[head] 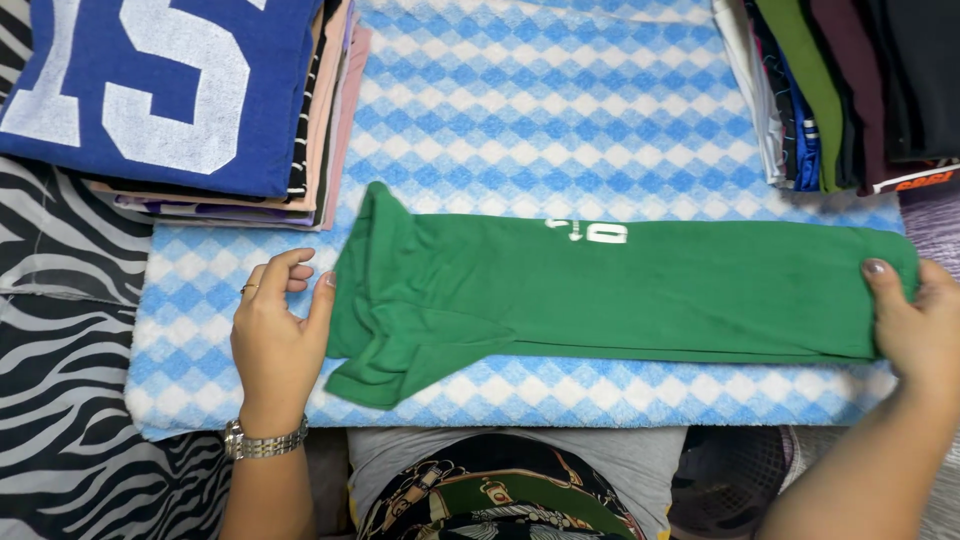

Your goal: The person folds a green t-shirt and a black t-shirt on a blue and white checkered mat. They smooth the fabric, fold the sleeves and sides, and roll the shirts into compact bundles, placing the finished green shirt aside before folding the black one.

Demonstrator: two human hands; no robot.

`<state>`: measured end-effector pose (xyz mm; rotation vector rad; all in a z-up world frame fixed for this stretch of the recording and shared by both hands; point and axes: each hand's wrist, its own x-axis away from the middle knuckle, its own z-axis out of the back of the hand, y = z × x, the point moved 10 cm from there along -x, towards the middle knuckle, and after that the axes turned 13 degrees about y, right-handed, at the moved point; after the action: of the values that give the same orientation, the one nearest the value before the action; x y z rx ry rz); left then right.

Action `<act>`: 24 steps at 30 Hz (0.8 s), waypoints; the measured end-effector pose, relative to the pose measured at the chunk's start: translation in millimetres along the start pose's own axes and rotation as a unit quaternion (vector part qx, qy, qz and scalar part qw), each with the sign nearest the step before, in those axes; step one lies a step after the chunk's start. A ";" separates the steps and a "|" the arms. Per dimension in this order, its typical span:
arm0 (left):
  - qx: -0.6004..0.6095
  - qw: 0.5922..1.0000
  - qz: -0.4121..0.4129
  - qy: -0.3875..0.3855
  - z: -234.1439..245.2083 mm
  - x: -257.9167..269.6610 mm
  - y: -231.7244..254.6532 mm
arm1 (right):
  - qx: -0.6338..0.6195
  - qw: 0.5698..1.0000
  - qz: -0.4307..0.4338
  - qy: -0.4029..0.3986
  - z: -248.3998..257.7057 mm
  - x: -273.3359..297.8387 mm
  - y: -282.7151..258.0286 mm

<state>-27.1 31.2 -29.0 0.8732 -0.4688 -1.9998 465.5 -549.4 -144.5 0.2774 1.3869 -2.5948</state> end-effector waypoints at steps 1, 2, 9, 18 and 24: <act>-0.003 1.000 0.004 -0.001 -0.9 0.1 -2.0 | -0.026 0.999 -0.018 0.002 2.2 -7.3 16.1; -0.002 1.000 0.001 -0.003 -2.3 0.5 -2.1 | -0.029 0.999 -0.037 0.000 2.7 -12.2 29.9; 0.004 0.995 0.052 -0.085 -31.2 12.3 -8.1 | 0.301 0.945 0.077 0.108 -8.1 36.0 -47.4; 0.140 0.978 0.081 -0.135 -98.9 -14.1 20.0 | -0.032 0.863 0.424 -0.274 -202.1 261.8 -340.7; 0.171 0.942 -0.262 -0.124 -119.4 -39.1 64.7 | -0.046 0.757 0.596 -0.264 -250.1 374.6 -406.6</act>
<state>111.8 29.5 -55.1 1.0406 -0.8113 -2.5845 21.4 -146.8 -49.7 0.2516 0.6926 -1.3483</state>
